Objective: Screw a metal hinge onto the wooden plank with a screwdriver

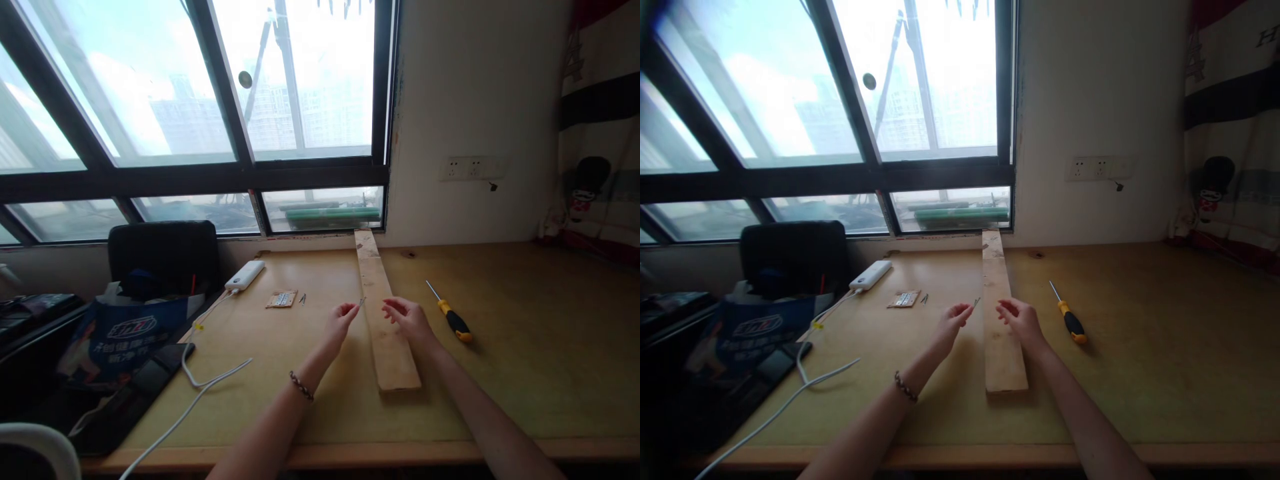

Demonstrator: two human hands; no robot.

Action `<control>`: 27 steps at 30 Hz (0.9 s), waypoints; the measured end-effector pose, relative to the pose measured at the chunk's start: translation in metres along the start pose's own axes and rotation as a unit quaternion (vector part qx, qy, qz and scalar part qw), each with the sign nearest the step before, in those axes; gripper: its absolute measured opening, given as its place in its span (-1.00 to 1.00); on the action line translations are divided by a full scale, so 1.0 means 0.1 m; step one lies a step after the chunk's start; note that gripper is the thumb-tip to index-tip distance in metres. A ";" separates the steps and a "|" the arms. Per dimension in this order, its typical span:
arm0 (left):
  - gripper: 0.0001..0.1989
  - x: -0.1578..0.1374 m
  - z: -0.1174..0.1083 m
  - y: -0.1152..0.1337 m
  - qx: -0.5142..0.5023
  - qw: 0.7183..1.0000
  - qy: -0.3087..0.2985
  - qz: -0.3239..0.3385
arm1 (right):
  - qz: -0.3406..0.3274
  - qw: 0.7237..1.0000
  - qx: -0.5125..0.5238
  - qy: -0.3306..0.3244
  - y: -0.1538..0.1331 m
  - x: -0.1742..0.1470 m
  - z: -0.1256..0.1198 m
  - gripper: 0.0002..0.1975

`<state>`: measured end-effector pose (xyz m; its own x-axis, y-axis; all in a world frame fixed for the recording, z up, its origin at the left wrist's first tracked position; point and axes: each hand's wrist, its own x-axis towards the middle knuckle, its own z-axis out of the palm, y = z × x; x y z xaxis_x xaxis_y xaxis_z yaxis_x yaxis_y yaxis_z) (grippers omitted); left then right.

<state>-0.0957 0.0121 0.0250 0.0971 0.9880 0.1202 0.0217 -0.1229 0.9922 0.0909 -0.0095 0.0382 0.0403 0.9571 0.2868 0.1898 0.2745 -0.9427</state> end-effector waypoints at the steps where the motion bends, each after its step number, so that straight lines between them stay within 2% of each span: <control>1: -0.69 -0.05 0.07 0.01 0.007 1.000 -0.019 0.021 | 0.011 0.999 0.034 -0.029 -0.02 -0.03 0.07 -0.58; 4: -0.76 -0.17 0.23 0.01 0.066 0.993 -0.045 0.085 | 0.033 0.992 0.097 -0.073 -0.05 -0.09 0.17 -0.61; 9: -0.81 -0.25 0.27 0.01 0.117 0.984 -0.049 0.128 | 0.050 0.990 0.119 -0.050 -0.06 -0.11 0.14 -0.69; 18: -0.77 -0.21 0.23 0.09 0.016 0.996 -0.076 0.043 | 0.047 0.988 0.142 -0.038 -0.09 -0.13 0.16 -0.73; 23: -0.75 -0.21 0.22 0.09 -0.080 0.992 -0.097 -0.013 | 0.046 0.980 0.191 -0.029 -0.08 -0.12 0.17 -0.60; 27: -0.74 -0.22 0.23 0.09 -0.105 0.990 -0.091 -0.039 | 0.044 0.983 0.179 -0.029 -0.08 -0.12 0.14 -0.52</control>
<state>-0.0752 -0.0128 0.0308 0.2806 0.9583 0.0534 -0.1688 -0.0055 0.9856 0.0750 -0.0217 0.0400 -0.0170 0.9794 0.2011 -0.1688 0.1955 -0.9661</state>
